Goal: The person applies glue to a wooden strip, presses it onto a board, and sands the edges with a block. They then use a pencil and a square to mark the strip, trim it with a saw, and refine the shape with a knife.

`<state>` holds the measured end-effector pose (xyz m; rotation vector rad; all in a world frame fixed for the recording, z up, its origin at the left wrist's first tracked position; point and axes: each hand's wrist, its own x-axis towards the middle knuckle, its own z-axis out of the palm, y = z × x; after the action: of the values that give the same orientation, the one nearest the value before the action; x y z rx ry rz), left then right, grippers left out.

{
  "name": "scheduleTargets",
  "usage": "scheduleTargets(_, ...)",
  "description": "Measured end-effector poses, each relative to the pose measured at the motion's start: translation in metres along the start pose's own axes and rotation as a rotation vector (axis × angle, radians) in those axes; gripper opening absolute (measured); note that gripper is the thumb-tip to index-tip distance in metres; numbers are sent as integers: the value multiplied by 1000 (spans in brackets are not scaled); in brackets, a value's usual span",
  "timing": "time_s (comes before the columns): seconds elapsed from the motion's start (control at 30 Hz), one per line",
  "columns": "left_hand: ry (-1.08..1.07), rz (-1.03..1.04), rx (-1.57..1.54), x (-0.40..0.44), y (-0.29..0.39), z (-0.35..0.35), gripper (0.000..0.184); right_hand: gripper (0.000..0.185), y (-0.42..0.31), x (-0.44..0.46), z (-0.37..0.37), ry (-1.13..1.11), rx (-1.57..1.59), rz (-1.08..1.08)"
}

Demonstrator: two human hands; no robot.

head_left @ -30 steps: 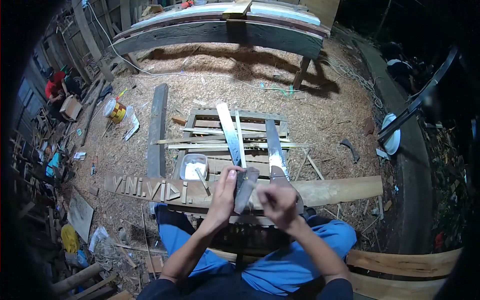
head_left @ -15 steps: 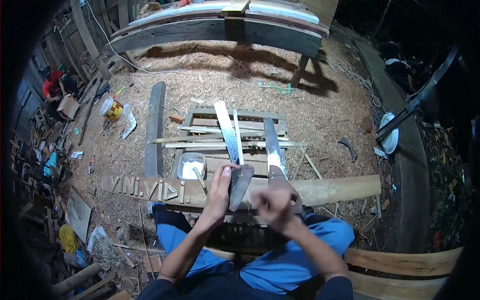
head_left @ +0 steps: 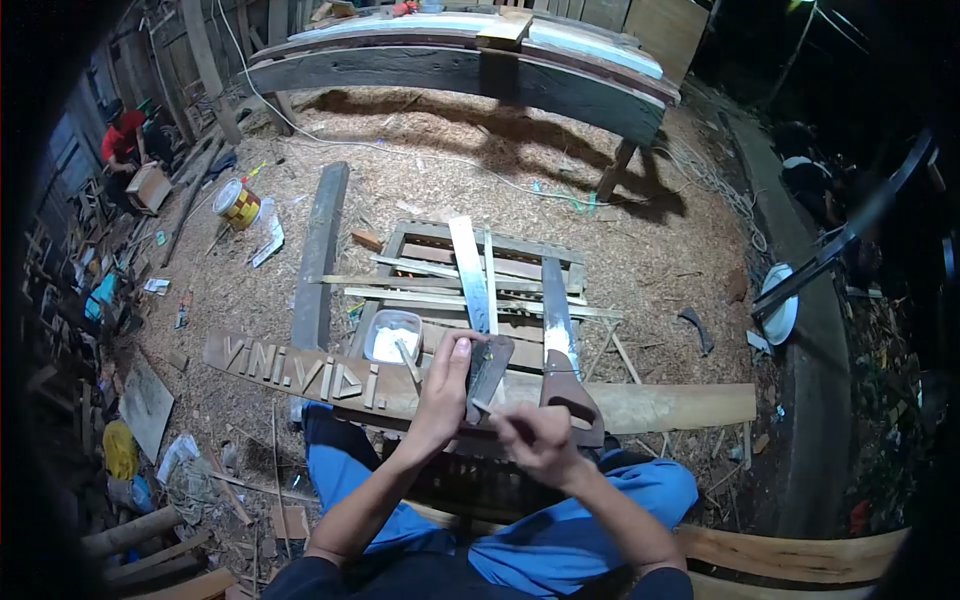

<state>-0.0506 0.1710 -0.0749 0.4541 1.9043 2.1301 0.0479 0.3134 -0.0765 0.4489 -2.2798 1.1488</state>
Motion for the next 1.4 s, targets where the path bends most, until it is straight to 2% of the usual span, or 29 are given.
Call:
scheduleTargets(0.07, 37, -16, 76, -6, 13, 1, 34, 9, 0, 4, -8, 112, 295, 354)
scheduleTargets(0.1, 40, 26, 78, -6, 20, 3, 32, 14, 6, 5, -14, 151, 219, 383)
scheduleTargets(0.13, 46, 73, 78, -6, 23, 6, 30, 18, 6, 8, -23, 149, 481, 630)
scheduleTargets(0.2, 8, 86, 77, -11, 18, 5, 27, 18, 7, 12, -33, 151, 770, 729)
scheduleTargets(0.27, -28, 207, 208, -18, 11, 4, 29, 18, 4, 14, -35, 176, 861, 757)
scheduleTargets(0.3, -32, 197, 195, -22, 13, 4, 34, 19, 1, 14, -35, 200, 952, 789)
scheduleTargets(0.4, -43, 206, 269, -26, 12, 3, 37, 21, -9, 16, -45, 175, 959, 849)
scheduleTargets(0.67, -120, 253, 336, -29, 23, 23, 51, 25, -25, 13, -60, 92, 1099, 934)
scheduleTargets(0.73, -53, 322, 240, -26, 25, 34, 56, 23, -23, 9, -63, 39, 1165, 897)
scheduleTargets(0.97, -73, 388, 305, -22, 27, 41, 61, 21, -28, 9, -63, 40, 1151, 955)
scheduleTargets(1.03, -71, 372, 308, -22, 27, 40, 62, 17, -27, 9, -59, 101, 1078, 924)
scheduleTargets(1.17, -56, 391, 294, -22, 29, 40, 63, 17, -29, 8, -57, 88, 971, 817)
scheduleTargets(1.23, -49, 429, 317, -22, 31, 38, 63, 19, -29, 8, -56, 77, 815, 726)
scheduleTargets(1.4, -31, 422, 313, -24, 30, 36, 62, 25, -30, 6, -55, 39, 692, 581)
